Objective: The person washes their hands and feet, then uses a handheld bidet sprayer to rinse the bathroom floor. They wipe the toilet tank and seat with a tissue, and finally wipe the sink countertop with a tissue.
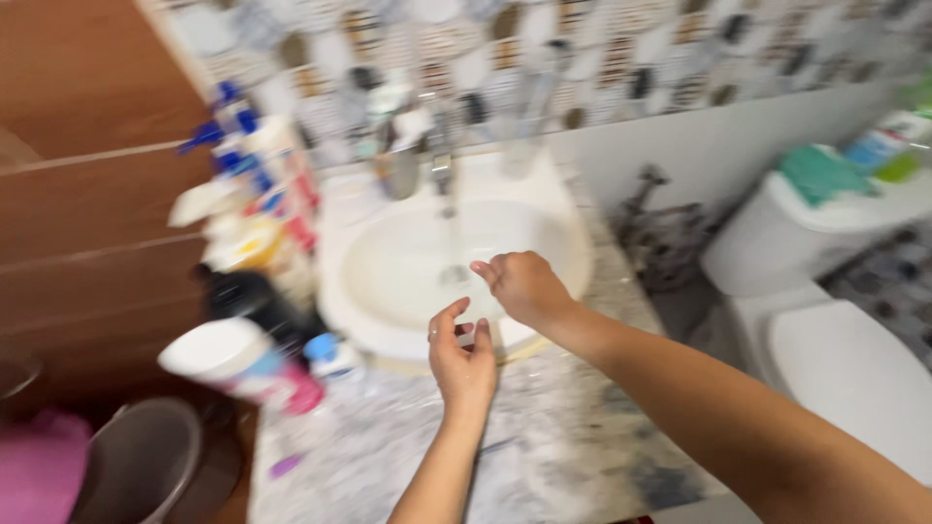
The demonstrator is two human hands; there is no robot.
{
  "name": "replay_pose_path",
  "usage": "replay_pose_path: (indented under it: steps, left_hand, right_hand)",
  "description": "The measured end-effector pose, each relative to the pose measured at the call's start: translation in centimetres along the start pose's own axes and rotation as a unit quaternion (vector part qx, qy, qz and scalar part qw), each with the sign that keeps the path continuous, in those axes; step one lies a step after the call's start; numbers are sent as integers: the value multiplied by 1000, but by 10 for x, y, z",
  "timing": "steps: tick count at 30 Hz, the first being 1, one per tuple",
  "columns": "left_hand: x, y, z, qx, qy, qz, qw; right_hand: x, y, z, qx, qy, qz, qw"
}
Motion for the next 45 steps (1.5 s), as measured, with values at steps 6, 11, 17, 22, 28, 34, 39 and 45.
replay_pose_path:
  steps: [6,11,17,22,28,34,39,45]
  left_hand:
    - [-28,-31,-124,15,86,-13,996]
    - [-12,-21,-179,155,34,-131,979]
    - [115,79,-139,454,130,92,876]
    - [181,174,-115,552,221,49,803]
    - [216,284,-153,592,219,-123,766]
    - [247,332,-176,355,121,122,919]
    - [241,299,-173,271,115,178,939]
    - [244,270,-169,275,146,216,925]
  right_hand:
    - [-40,-96,95,-45,-20,-98,994]
    - [-68,-156,156,-6,-19,-112,994]
    - [-75,-182,155,109,56,-108,987]
    - [-57,-168,129,118,64,-85,987]
    - [-7,-136,86,116,100,-78,985]
    - [124,-90,47,106,-54,126,985]
    - [262,-59,15,3,-87,116,989]
    - [287,-37,-3,-89,58,-142,984]
Point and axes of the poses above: each hand's wrist, its own x-axis towards the middle knuckle, its own z-axis out of the back of the hand, y = z × x, the point moved 4 cm from there along x, towards the middle knuckle, and after that the axes turned 3 degrees about x, right-handed, at the moved point
